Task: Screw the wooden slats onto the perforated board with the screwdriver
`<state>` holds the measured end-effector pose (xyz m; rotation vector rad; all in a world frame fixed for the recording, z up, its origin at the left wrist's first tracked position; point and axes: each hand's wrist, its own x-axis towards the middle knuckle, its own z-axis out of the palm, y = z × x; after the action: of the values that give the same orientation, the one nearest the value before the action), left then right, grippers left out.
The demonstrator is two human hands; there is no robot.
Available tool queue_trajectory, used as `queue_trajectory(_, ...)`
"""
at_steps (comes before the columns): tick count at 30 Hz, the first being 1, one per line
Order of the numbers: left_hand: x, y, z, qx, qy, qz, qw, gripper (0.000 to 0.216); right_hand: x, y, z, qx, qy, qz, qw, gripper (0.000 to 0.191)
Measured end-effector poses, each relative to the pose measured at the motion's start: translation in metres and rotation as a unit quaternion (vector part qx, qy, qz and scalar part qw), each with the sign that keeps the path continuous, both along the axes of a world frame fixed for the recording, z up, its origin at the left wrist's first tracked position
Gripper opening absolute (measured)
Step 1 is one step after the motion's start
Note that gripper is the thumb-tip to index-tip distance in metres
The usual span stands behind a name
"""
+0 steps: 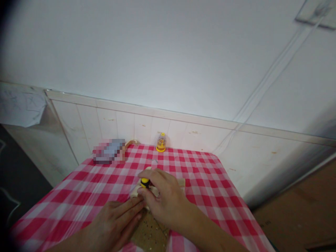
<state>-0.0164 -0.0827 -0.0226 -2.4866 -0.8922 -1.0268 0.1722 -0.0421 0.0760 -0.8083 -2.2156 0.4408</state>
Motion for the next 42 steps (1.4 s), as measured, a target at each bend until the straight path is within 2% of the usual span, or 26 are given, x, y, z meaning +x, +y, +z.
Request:
queue_trajectory(8,-0.0014,0.0000,-0.0039,0.002,0.027,-0.005,1.000,0.030,-0.0002,-0.0017,0.0016,0.024,0.008,0.003,1.000,0.028)
queue_trajectory(14,-0.0008,0.0027,-0.0006,-0.009,0.031,-0.011,0.999,0.031,0.0005,-0.0036,0.0002,0.039,0.014,0.011,0.999,0.034)
queue_trajectory(21,-0.0005,0.0021,-0.0014,0.011,0.019,-0.003,1.000,0.030,0.0010,-0.0021,-0.0004,0.009,0.002,-0.016,1.000,0.027)
queue_trajectory(29,0.0006,0.0003,0.0004,0.013,0.019,-0.010,1.000,0.029,0.0010,-0.0021,0.0016,-0.012,-0.006,-0.013,1.000,0.022)
queue_trajectory(42,-0.0015,0.0002,0.0024,-0.006,0.011,-0.025,1.000,0.029,-0.0001,-0.0012,0.0040,0.001,0.002,-0.014,1.000,0.022)
